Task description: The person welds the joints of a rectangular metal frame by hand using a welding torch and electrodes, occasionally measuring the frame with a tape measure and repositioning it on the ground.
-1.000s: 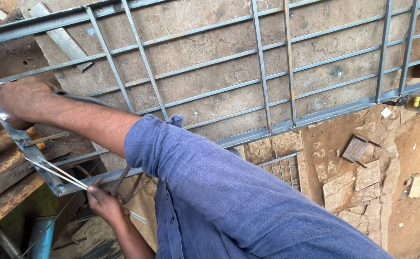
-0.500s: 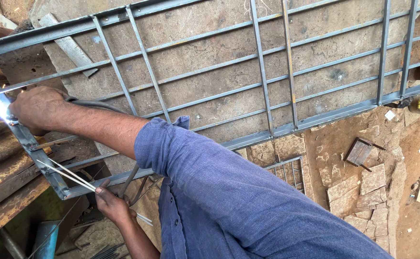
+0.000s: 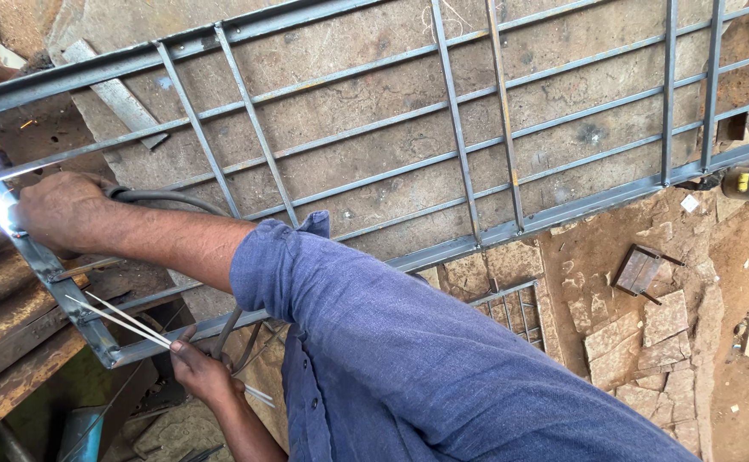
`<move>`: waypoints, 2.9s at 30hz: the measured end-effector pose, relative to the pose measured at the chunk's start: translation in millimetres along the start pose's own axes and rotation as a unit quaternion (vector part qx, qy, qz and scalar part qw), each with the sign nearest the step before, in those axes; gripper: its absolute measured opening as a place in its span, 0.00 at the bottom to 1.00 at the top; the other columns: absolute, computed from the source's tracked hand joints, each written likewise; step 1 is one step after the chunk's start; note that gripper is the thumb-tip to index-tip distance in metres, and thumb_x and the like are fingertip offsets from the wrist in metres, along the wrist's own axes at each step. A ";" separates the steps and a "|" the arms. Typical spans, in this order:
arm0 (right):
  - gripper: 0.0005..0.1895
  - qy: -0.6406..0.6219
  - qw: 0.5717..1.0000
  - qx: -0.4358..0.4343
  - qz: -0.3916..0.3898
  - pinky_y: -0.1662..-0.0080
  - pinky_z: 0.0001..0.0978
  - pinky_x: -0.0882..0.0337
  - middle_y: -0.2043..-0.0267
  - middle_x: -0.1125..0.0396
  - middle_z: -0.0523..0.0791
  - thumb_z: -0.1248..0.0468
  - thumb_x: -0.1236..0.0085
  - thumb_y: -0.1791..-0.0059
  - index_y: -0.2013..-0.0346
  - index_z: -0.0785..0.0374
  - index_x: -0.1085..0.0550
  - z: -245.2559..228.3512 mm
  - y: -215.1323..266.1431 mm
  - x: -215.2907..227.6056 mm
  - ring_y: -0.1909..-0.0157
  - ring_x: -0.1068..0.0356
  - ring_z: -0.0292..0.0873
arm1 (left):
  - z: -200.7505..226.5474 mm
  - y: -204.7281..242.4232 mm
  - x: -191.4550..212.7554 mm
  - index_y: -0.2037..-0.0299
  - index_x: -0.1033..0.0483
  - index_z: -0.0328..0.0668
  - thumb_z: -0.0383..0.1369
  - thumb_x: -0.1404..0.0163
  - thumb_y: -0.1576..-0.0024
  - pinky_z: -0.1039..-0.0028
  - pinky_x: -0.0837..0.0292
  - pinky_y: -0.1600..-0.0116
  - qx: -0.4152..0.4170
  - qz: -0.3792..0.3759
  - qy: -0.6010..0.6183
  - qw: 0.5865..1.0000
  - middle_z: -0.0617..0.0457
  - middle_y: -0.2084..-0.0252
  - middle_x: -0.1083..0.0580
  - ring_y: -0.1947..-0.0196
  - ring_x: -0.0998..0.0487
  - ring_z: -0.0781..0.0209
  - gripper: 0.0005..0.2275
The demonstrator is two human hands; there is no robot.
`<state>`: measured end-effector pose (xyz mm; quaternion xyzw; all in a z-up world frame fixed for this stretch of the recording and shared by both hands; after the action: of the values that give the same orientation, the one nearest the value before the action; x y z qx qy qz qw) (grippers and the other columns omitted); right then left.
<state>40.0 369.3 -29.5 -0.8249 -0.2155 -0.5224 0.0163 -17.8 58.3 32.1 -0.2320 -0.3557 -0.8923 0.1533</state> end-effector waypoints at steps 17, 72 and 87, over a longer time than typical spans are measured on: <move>0.46 -0.488 0.862 -0.139 0.002 0.81 0.24 0.32 0.73 0.25 0.44 0.34 0.41 0.61 0.39 0.60 0.30 37.5 71.8 16.8 0.77 0.26 0.35 | -90.9 -16.9 29.4 0.49 0.26 0.35 0.47 0.68 0.27 0.74 0.47 0.78 -0.065 0.054 0.066 0.994 0.56 0.77 0.37 0.82 0.40 0.66 0.22; 0.42 -0.716 0.686 -0.070 -0.105 0.59 0.35 0.21 0.61 0.31 0.47 0.38 0.38 0.57 0.40 0.56 0.42 -151.0 395.2 -22.8 0.61 0.26 0.41 | -11.3 53.2 283.9 0.58 0.17 0.45 0.33 0.42 0.36 0.60 0.39 0.47 -0.560 0.160 -0.156 0.798 0.54 0.62 0.24 0.57 0.27 0.53 0.04; 0.37 -0.703 0.704 -0.038 -0.094 0.64 0.41 0.21 0.68 0.31 0.50 0.38 0.37 0.55 0.52 0.68 0.33 -138.0 408.9 -30.5 0.68 0.26 0.45 | -6.0 38.3 281.0 0.60 0.16 0.47 0.37 0.39 0.39 0.65 0.38 0.59 -0.543 0.166 -0.195 0.800 0.57 0.66 0.22 0.65 0.27 0.62 0.06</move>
<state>63.3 -46.5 87.7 -0.9284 -0.2206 0.2021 -0.2203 -240.4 -3.2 196.9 -0.5014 0.2090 -0.8362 0.0751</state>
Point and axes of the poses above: each hand's wrist, its own y-axis away from the middle knuckle, its own x-axis out of the back of the hand, z = x × y, the point moved 4 cm from there along -y, towards the middle knuckle
